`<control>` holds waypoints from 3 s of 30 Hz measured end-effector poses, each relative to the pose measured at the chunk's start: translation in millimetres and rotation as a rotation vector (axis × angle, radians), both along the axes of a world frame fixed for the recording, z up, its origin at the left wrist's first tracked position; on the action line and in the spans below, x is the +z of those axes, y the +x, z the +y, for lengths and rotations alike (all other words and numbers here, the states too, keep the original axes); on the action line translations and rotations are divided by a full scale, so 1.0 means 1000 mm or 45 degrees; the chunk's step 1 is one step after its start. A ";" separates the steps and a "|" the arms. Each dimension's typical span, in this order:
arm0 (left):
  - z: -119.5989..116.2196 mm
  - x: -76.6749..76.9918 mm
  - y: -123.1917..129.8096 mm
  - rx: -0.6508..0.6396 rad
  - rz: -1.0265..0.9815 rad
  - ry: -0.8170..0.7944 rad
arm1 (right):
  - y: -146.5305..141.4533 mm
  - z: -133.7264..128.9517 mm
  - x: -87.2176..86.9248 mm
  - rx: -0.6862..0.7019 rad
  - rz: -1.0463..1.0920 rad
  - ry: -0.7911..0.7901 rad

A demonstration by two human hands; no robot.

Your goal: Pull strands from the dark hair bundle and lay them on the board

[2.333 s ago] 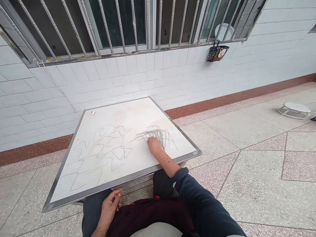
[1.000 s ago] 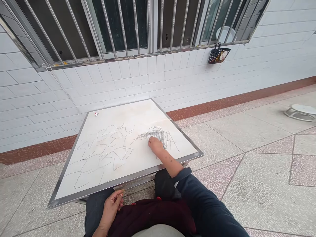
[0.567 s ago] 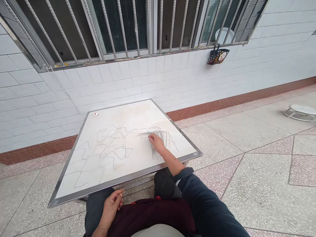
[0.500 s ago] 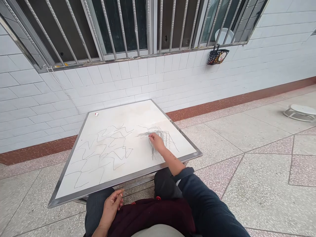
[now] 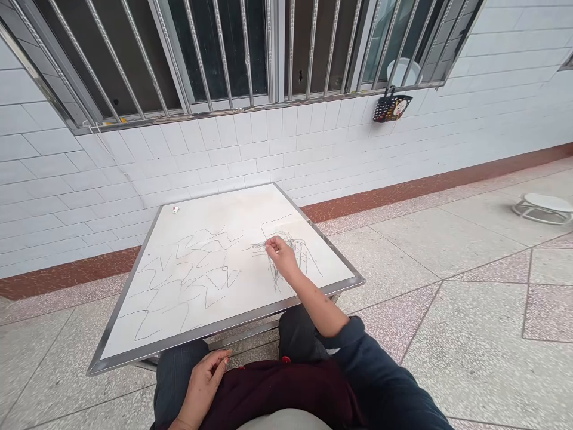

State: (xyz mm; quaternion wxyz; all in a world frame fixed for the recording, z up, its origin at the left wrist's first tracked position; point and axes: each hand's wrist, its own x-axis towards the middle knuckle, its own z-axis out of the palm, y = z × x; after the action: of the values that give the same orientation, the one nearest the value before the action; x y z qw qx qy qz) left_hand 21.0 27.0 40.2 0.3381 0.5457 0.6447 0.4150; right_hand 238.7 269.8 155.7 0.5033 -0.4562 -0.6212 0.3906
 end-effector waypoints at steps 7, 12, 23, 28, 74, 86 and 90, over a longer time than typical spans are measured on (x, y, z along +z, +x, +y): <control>0.027 0.097 0.018 0.182 -0.405 -0.047 | -0.032 -0.081 0.006 0.326 0.113 -0.167; 0.059 0.143 0.024 0.261 -0.554 0.065 | -0.044 -0.123 0.011 0.357 0.042 -0.121; 0.072 0.143 0.049 0.305 -0.628 0.187 | -0.047 -0.143 0.010 0.274 -0.123 0.112; 0.073 0.148 0.051 0.286 -0.690 0.245 | -0.046 -0.143 0.008 0.310 -0.044 0.075; 0.048 0.159 0.052 0.291 -1.581 0.175 | -0.036 -0.169 0.019 0.928 0.730 -0.646; 0.038 0.157 0.050 0.386 -1.203 0.362 | -0.043 -0.153 0.037 0.703 0.278 -0.235; 0.036 0.157 0.049 0.394 -1.083 0.442 | -0.051 -0.150 0.047 0.516 -0.049 -0.010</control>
State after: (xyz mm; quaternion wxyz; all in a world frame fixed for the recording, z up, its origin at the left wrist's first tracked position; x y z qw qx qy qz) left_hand 70.3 62.7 196.9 0.4100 0.2737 0.4443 0.7481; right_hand 187.8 119.8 202.7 0.4008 -0.3311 -0.7083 0.4775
